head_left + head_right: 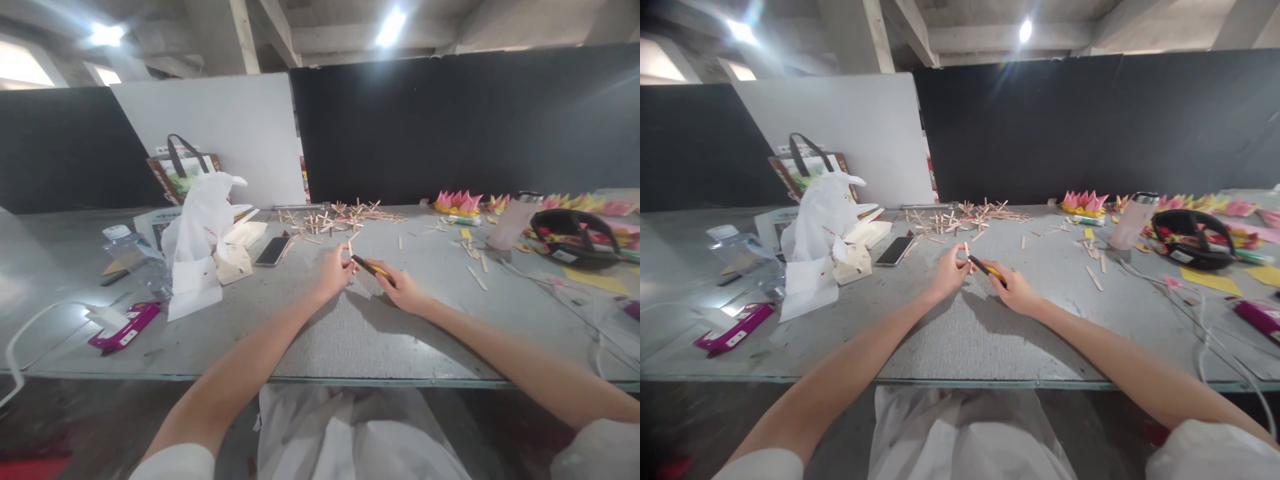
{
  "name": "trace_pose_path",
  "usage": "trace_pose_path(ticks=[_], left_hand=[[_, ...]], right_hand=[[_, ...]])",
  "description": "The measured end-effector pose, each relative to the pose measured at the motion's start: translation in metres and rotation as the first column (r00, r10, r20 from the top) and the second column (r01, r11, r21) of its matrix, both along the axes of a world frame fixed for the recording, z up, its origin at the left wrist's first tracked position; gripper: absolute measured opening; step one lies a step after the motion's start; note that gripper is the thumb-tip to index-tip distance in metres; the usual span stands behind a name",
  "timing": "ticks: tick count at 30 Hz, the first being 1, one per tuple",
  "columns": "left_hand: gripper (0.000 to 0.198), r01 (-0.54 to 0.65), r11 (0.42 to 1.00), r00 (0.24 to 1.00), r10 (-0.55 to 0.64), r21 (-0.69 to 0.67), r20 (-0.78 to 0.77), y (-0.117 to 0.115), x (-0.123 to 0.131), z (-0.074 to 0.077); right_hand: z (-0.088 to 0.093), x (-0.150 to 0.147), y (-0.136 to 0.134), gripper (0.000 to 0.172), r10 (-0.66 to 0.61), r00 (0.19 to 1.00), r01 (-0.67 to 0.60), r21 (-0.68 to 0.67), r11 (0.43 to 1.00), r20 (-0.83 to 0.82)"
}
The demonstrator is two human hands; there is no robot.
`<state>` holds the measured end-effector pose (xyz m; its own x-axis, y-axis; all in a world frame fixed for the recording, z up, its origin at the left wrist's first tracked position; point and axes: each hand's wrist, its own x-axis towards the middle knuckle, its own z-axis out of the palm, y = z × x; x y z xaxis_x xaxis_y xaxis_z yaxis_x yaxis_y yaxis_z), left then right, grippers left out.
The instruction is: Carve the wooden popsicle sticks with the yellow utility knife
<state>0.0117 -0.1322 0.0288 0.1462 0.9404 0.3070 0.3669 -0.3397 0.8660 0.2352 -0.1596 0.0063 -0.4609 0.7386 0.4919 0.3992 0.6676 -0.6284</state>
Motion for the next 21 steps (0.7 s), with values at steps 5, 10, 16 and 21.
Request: trace_pose_path(ticks=[5, 10, 16, 21], left_hand=[[0.039, -0.01, 0.991, 0.974, 0.039, 0.131, -0.225, -0.0014, -0.0055, 0.0047], [0.036, 0.009, 1.0, 1.0, -0.009, 0.014, -0.006, 0.0003, -0.0005, -0.0005], [0.033, 0.006, 0.996, 0.999, -0.002, 0.088, -0.052, -0.0013, -0.0008, 0.0002], [0.033, 0.001, 0.998, 1.0, 0.0, 0.056, -0.015, -0.0017, 0.0, 0.0007]], right_hand=[[-0.0002, 0.0011, 0.0001, 0.051, -0.017, 1.0, 0.017, 0.006, 1.0, 0.013], [-0.0011, 0.0012, 0.0011, 0.05, -0.012, 1.0, 0.012, 0.021, 1.0, 0.017], [-0.0017, 0.0015, 0.0018, 0.052, -0.008, 1.0, 0.008, 0.014, 1.0, 0.013], [-0.0002, 0.0014, 0.0005, 0.052, -0.015, 1.0, 0.015, 0.005, 1.0, 0.02]])
